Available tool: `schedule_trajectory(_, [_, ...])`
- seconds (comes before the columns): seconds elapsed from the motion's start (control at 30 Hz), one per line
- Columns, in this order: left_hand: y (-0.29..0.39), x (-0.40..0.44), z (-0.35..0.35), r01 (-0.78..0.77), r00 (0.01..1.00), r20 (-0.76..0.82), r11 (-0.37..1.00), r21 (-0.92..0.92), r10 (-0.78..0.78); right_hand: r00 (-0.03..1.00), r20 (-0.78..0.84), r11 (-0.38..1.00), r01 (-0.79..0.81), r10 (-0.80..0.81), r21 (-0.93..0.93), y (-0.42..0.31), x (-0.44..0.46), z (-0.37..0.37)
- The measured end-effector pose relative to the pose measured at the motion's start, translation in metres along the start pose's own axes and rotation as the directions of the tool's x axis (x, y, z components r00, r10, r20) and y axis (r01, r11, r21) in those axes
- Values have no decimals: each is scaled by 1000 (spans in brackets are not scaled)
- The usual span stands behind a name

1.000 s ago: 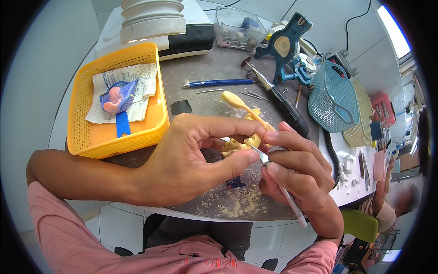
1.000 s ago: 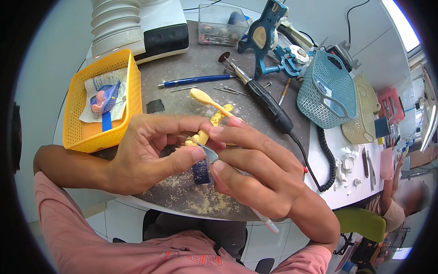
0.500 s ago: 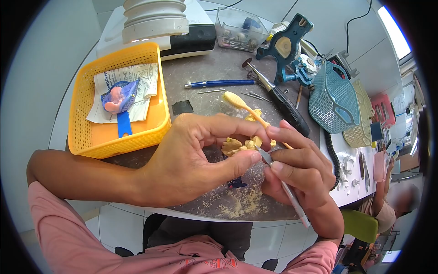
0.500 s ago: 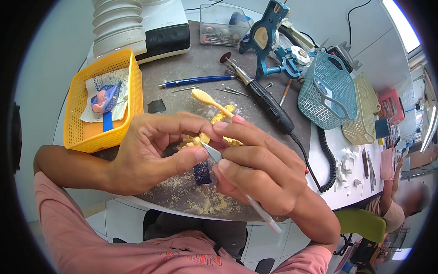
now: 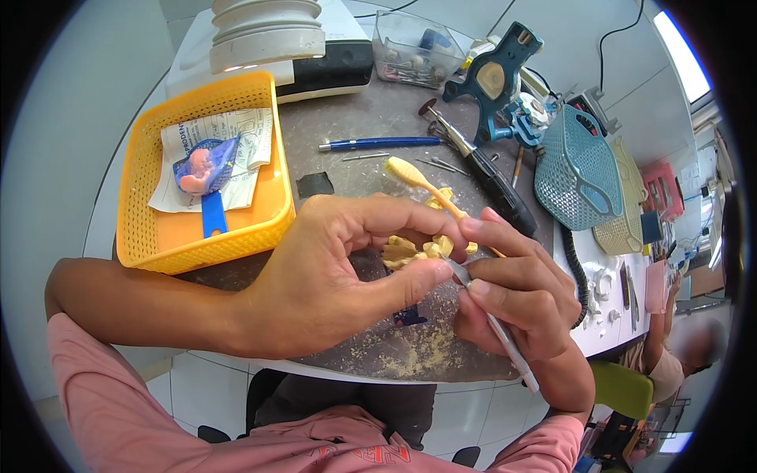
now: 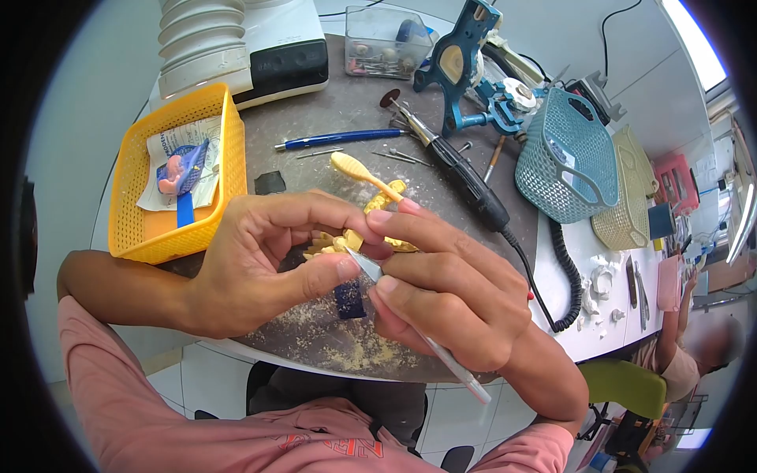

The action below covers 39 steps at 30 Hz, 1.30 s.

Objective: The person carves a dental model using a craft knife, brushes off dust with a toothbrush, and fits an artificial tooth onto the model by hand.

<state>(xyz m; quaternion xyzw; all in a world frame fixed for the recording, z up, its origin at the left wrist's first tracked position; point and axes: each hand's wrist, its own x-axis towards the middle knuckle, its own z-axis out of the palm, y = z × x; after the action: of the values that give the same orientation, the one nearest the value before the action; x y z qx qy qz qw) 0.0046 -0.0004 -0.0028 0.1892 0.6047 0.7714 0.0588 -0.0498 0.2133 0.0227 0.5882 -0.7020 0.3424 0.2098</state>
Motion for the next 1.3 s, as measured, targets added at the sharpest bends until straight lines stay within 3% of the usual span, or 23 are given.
schedule_trajectory(0.37, [2,0,-4,26,1000,-12,994,103,-25,999,41,999,-27,28,-18,-3,1,-1])
schedule_trajectory(1.3, [2,1,-4,70,997,-39,996,53,-68,998,65,998,15,-11,-57,-2,2,-1])
